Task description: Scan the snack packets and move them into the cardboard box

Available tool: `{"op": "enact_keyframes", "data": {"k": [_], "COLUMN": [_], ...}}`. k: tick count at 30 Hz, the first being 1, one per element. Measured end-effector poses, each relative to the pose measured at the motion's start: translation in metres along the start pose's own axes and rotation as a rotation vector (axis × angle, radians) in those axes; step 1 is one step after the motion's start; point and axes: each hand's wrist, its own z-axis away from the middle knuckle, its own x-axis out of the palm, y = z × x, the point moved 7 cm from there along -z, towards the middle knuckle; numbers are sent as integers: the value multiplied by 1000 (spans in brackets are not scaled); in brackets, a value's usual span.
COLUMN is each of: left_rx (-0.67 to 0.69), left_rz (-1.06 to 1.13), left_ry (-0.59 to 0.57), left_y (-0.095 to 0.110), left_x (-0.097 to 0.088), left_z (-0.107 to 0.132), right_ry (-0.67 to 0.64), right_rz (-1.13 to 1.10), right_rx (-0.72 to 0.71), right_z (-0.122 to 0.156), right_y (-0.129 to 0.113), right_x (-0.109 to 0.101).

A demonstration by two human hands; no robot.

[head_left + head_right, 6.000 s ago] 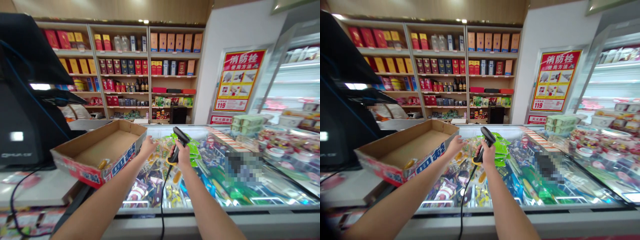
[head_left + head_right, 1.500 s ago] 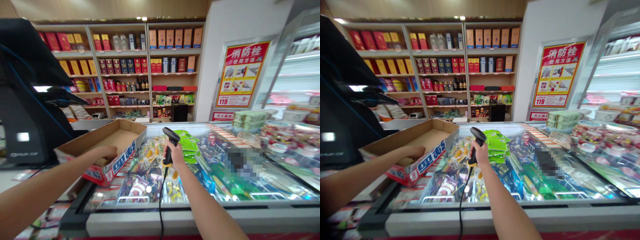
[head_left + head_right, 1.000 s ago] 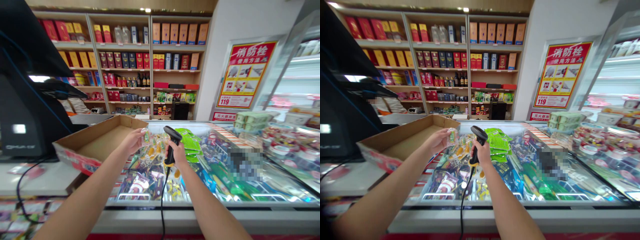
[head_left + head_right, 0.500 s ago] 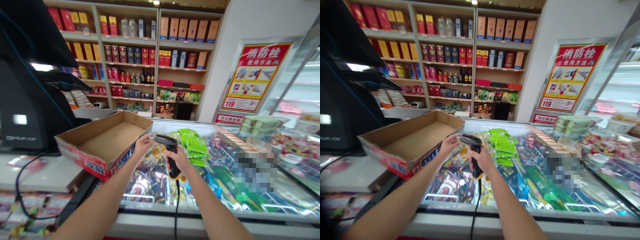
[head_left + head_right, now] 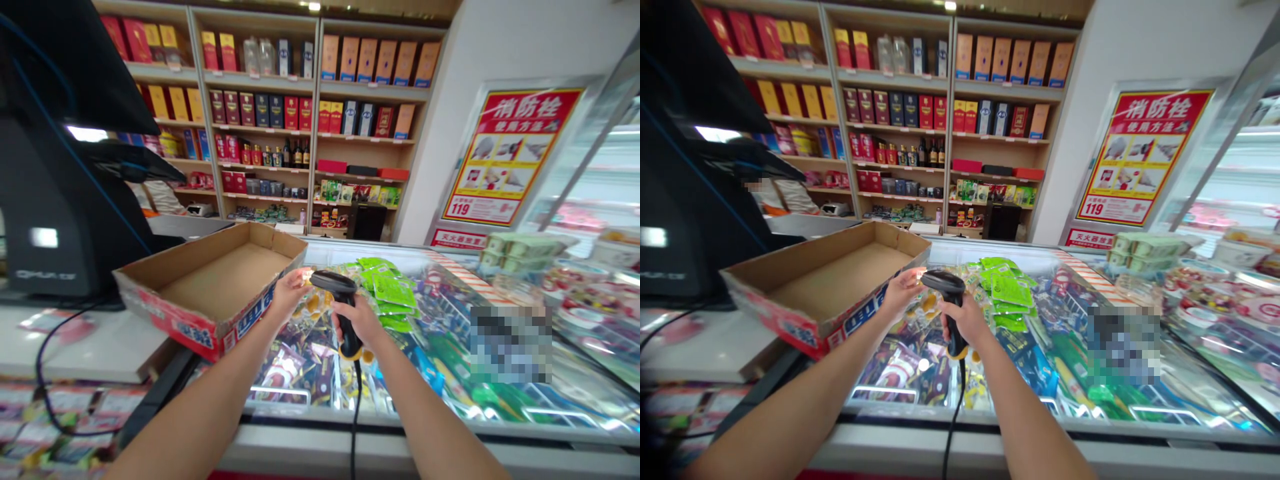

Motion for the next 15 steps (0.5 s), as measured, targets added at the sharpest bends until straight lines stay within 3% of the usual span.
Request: {"op": "enact_keyframes", "data": {"k": [9,15], "left_rx": [4,20], "left_rz": [-9,-43], "left_ry": [1,60], "left_y": [2,-3], "left_x": [1,-5], "left_z": [0,-3], "right_ry": [29,243], "right_rz": [-50,-234], "right_rx": [-28,-83], "right_z": [1,0], "right_y": [-1,-11], "right_x": [-1,-22]}}
